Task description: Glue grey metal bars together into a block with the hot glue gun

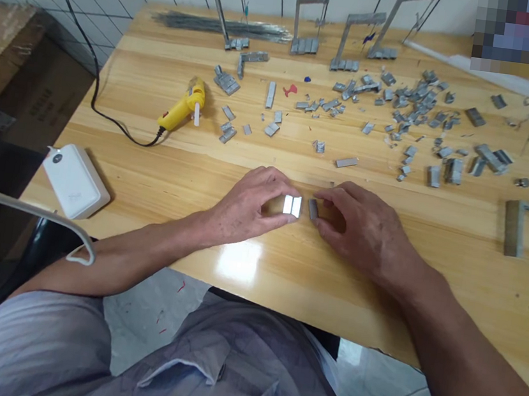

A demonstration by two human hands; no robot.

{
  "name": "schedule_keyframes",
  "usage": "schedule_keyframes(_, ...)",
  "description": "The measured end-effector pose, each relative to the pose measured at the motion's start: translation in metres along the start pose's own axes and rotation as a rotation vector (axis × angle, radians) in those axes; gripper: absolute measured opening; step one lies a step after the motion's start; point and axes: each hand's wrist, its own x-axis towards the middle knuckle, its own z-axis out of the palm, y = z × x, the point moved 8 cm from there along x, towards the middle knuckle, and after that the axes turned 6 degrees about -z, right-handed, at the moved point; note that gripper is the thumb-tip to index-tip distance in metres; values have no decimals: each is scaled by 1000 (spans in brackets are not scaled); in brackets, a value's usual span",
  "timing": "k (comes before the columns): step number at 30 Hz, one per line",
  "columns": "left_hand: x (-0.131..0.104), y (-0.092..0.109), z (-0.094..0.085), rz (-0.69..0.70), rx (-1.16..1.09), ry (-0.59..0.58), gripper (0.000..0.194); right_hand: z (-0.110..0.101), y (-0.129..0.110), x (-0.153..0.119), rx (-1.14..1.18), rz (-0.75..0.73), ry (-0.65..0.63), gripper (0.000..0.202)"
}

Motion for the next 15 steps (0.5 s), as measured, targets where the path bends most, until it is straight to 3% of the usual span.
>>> schedule_keyframes(5,-2,11,-5,98,123,80,28,-14,-8,2,160,22,89,23)
schedule_keyframes(10,-7,27,-11,220,197,199,29,-14,-17,4,304,43,40,16)
schedule_keyframes(15,-9,32,-11,247,201,202,29,-10,-16,5,471,65,28,9)
